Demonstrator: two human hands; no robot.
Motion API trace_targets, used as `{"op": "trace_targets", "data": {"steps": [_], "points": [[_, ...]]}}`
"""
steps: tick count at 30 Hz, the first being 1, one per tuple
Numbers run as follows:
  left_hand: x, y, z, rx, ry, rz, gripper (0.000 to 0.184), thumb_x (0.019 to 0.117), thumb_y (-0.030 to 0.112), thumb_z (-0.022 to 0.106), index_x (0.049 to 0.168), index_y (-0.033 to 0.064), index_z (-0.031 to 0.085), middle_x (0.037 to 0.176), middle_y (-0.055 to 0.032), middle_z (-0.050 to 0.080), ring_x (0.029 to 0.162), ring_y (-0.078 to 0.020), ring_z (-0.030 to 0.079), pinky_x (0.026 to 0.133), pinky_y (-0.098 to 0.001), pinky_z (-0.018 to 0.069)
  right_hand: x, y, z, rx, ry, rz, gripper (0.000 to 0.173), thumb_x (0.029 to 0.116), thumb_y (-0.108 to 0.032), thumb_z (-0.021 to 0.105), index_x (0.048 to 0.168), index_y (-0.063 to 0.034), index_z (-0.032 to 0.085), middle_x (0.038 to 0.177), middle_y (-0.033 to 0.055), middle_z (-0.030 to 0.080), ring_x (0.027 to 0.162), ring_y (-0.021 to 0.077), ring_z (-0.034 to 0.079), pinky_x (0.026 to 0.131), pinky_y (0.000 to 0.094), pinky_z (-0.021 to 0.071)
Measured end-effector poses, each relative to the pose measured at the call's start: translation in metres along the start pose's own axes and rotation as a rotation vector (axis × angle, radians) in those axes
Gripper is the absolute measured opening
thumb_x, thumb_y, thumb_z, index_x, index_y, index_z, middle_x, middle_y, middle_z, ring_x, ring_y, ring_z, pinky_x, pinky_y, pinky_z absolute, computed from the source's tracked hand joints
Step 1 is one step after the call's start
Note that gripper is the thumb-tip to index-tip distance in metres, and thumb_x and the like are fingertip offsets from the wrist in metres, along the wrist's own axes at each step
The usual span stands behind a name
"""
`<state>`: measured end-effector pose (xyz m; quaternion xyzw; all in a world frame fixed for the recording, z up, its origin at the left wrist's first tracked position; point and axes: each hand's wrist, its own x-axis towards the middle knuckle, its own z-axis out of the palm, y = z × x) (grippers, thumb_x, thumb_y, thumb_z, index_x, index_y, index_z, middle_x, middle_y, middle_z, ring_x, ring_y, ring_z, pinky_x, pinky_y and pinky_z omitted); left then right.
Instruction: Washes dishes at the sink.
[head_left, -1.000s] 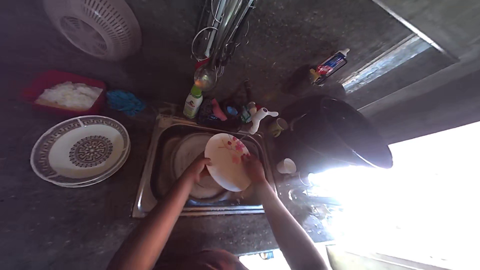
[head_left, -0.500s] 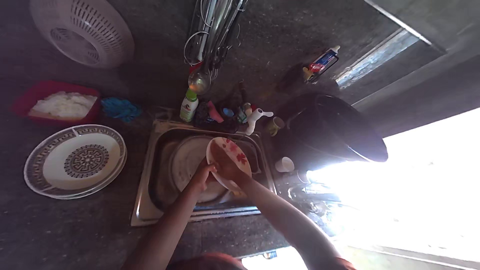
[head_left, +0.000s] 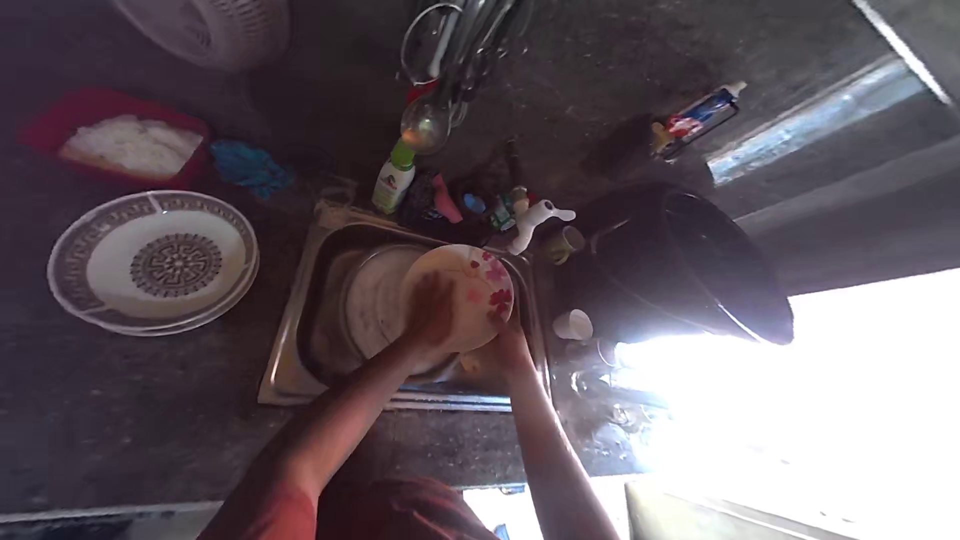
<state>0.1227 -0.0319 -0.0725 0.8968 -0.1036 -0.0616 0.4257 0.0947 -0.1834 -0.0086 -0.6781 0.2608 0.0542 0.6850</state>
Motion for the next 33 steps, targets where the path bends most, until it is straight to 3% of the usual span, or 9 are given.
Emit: {"op": "trace_targets", "data": {"steps": [4, 9, 13, 19, 22, 24, 27, 30, 33], "points": [[0.011, 0.018, 0.009, -0.017, -0.060, 0.345, 0.064, 0.1073, 0.048, 0.042, 0.162, 0.0165, 0.033, 0.170, -0.0160, 0.022, 0.157, -0.0437, 0.011, 0.117, -0.0768, 0.0039, -0.015, -0.016, -0.002, -0.131, 0.067, -0.081, 0.028, 0.1087, -0.016, 0.048, 0.124, 0.0063, 0.057, 0.096, 0.0139, 0.068, 0.080, 0.0148, 0.069, 0.070, 0.0323, 0.0605], [0.030, -0.004, 0.002, 0.042, 0.079, 0.073, 0.077, 0.1061, 0.056, 0.038, 0.161, 0.0027, 0.028, 0.168, -0.0244, 0.021, 0.157, -0.0439, 0.009, 0.122, -0.0705, 0.0029, -0.034, -0.032, 0.003, -0.110, 0.125, -0.054, 0.022, 0.1086, -0.013, 0.047, 0.114, 0.0052, 0.058, 0.085, 0.0086, 0.067, 0.072, 0.0104, 0.067, 0.065, 0.0278, 0.0584], [0.016, 0.014, 0.010, -0.046, -0.050, 0.493, 0.065, 0.1069, 0.054, 0.040, 0.160, 0.0152, 0.038, 0.168, -0.0138, 0.028, 0.158, -0.0337, 0.017, 0.126, -0.0593, 0.0081, -0.025, -0.021, 0.006, -0.123, 0.113, -0.050, 0.021, 0.1079, -0.011, 0.047, 0.114, 0.0053, 0.058, 0.086, 0.0085, 0.064, 0.073, 0.0106, 0.064, 0.066, 0.0283, 0.0566], [0.036, 0.004, -0.034, 0.134, -0.078, 0.053, 0.067, 0.1080, 0.052, 0.035, 0.164, 0.0156, 0.027, 0.171, -0.0106, 0.020, 0.159, -0.0308, 0.012, 0.122, -0.0682, 0.0055, -0.026, -0.024, 0.002, 0.018, 0.192, -0.024, 0.018, 0.1057, -0.006, 0.046, 0.119, 0.0032, 0.054, 0.093, 0.0105, 0.064, 0.077, 0.0127, 0.065, 0.067, 0.0293, 0.0568], [0.030, 0.030, -0.085, 0.006, -0.122, -0.286, 0.066, 0.1053, 0.031, 0.055, 0.163, 0.0165, 0.027, 0.160, -0.0314, 0.031, 0.139, -0.0500, 0.043, 0.108, -0.0676, 0.0391, -0.007, -0.010, -0.017, 0.205, 0.153, 0.006, 0.023, 0.1057, -0.012, 0.043, 0.122, -0.0009, 0.056, 0.097, 0.0112, 0.066, 0.083, 0.0162, 0.066, 0.073, 0.0359, 0.0573], [0.029, 0.019, -0.112, -0.288, -0.220, -0.449, 0.056, 0.1068, 0.032, 0.055, 0.154, 0.0057, 0.041, 0.145, -0.0294, 0.051, 0.126, -0.0420, 0.058, 0.105, -0.0560, 0.0477, 0.004, 0.001, -0.031, 0.228, 0.070, 0.017, 0.023, 0.1057, -0.014, 0.041, 0.118, -0.0028, 0.056, 0.094, 0.0096, 0.067, 0.082, 0.0155, 0.068, 0.072, 0.0362, 0.0588], [0.014, 0.002, -0.104, -0.727, -0.299, -0.482, 0.037, 0.1087, 0.026, 0.051, 0.134, 0.0004, 0.057, 0.114, -0.0197, 0.065, 0.090, -0.0213, 0.064, 0.078, -0.0367, 0.0540, 0.033, 0.005, -0.049, -0.363, 0.016, -0.104, 0.027, 0.1054, -0.012, 0.053, 0.126, 0.0029, 0.061, 0.108, 0.0140, 0.070, 0.097, 0.0167, 0.068, 0.087, 0.0340, 0.0569], [-0.013, 0.017, -0.083, -0.890, -0.221, -0.389, 0.034, 0.1066, 0.014, 0.049, 0.137, 0.0000, 0.055, 0.115, -0.0204, 0.067, 0.090, -0.0234, 0.069, 0.076, -0.0403, 0.0591, 0.049, -0.010, -0.025, -1.136, -0.025, -0.194, 0.052, 0.1048, -0.027, 0.056, 0.146, 0.0040, 0.048, 0.142, 0.0280, 0.056, 0.133, 0.0405, 0.054, 0.113, 0.0569, 0.0415], [-0.029, 0.040, -0.078, -0.914, -0.141, -0.335, 0.036, 0.1060, 0.009, 0.047, 0.140, -0.0017, 0.053, 0.122, -0.0223, 0.065, 0.100, -0.0264, 0.069, 0.084, -0.0437, 0.0592, 0.046, -0.002, 0.025, -1.235, 0.077, -0.367, 0.058, 0.1089, -0.029, 0.041, 0.152, 0.0093, 0.037, 0.158, 0.0328, 0.034, 0.148, 0.0468, 0.032, 0.120, 0.0600, 0.0268]]}}
